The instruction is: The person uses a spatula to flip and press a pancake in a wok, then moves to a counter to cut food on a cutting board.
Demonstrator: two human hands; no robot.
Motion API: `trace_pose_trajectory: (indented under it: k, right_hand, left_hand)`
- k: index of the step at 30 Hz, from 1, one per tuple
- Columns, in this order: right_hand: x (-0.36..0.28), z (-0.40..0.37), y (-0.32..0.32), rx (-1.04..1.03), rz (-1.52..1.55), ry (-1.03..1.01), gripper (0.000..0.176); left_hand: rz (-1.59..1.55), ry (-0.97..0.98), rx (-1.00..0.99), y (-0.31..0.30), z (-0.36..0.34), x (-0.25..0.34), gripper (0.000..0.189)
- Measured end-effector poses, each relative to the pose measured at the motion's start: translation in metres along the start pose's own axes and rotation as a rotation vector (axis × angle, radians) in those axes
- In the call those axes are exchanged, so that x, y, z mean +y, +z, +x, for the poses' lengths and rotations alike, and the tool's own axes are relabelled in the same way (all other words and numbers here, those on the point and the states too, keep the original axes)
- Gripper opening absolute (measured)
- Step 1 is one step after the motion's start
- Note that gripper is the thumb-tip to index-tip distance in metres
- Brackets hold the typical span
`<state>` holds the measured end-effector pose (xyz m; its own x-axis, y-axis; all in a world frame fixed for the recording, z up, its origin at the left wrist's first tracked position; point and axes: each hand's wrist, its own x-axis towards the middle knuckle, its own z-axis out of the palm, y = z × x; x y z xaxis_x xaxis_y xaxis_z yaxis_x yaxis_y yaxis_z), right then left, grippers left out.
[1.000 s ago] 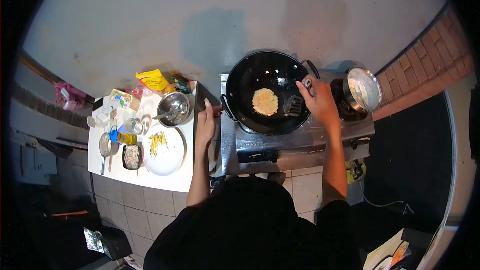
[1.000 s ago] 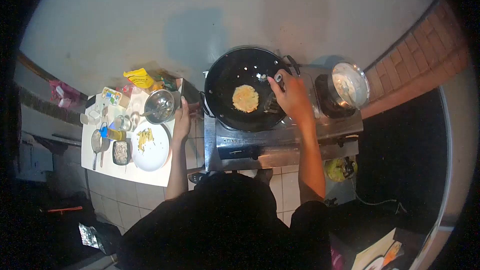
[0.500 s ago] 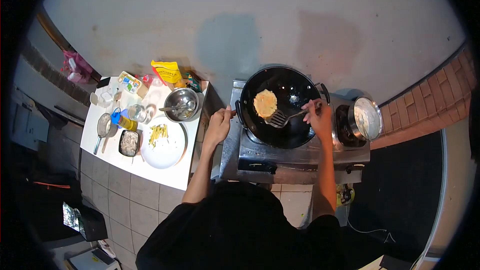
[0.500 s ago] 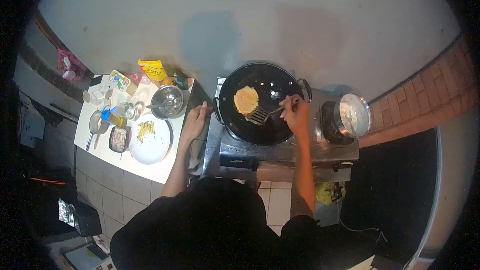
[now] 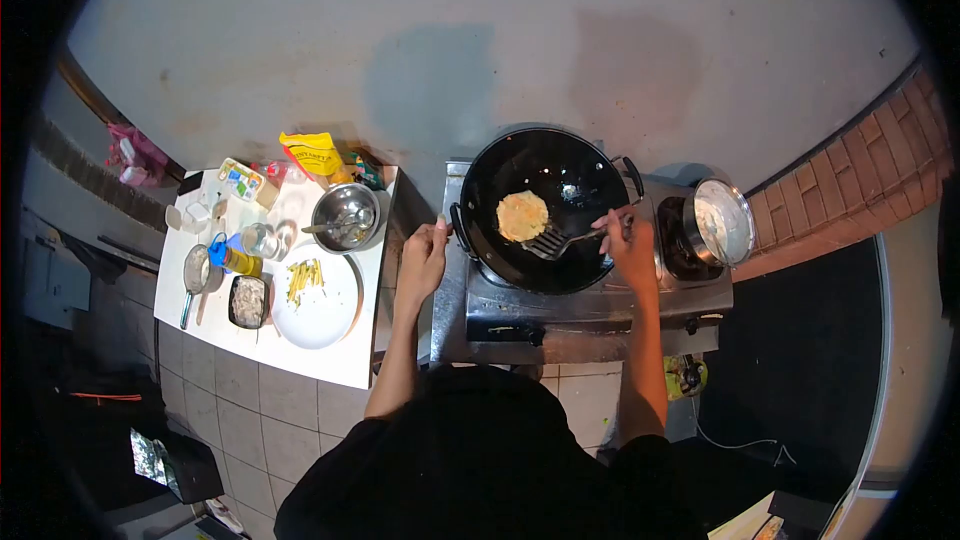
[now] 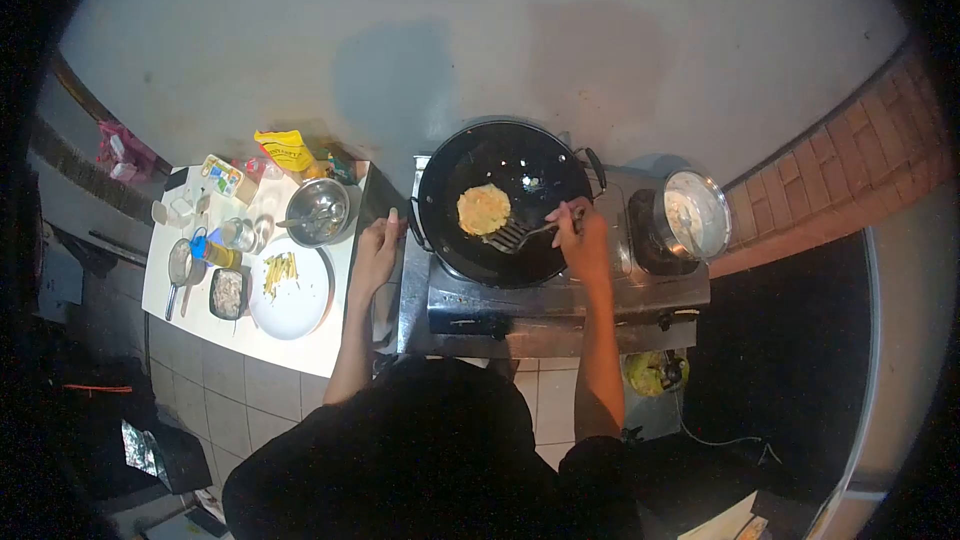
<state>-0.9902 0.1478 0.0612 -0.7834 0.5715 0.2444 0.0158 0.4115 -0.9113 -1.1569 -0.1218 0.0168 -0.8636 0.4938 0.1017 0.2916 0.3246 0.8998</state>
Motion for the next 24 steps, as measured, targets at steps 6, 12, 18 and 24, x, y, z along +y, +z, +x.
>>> trace_pose_trajectory:
  k: [6,12,18,24]
  right_hand:
    - [0.005,0.004,0.0,0.166,-0.071,-0.006,0.02]
    - [0.007,0.005,0.004,0.2,-0.036,0.01,0.02]
    - [0.009,0.005,0.012,0.069,0.087,0.03,0.021]
    - [0.016,0.0,0.018,0.061,0.119,0.062,0.024]
  left_hand:
    - [-0.084,-0.053,0.054,0.005,0.0,-0.005,0.052]
    - [-0.064,-0.005,0.02,0.006,0.001,-0.014,0.057]
    - [-0.057,-0.045,0.037,0.005,0.002,-0.009,0.057]
    - [-0.06,-0.035,0.044,0.009,0.003,-0.016,0.056]
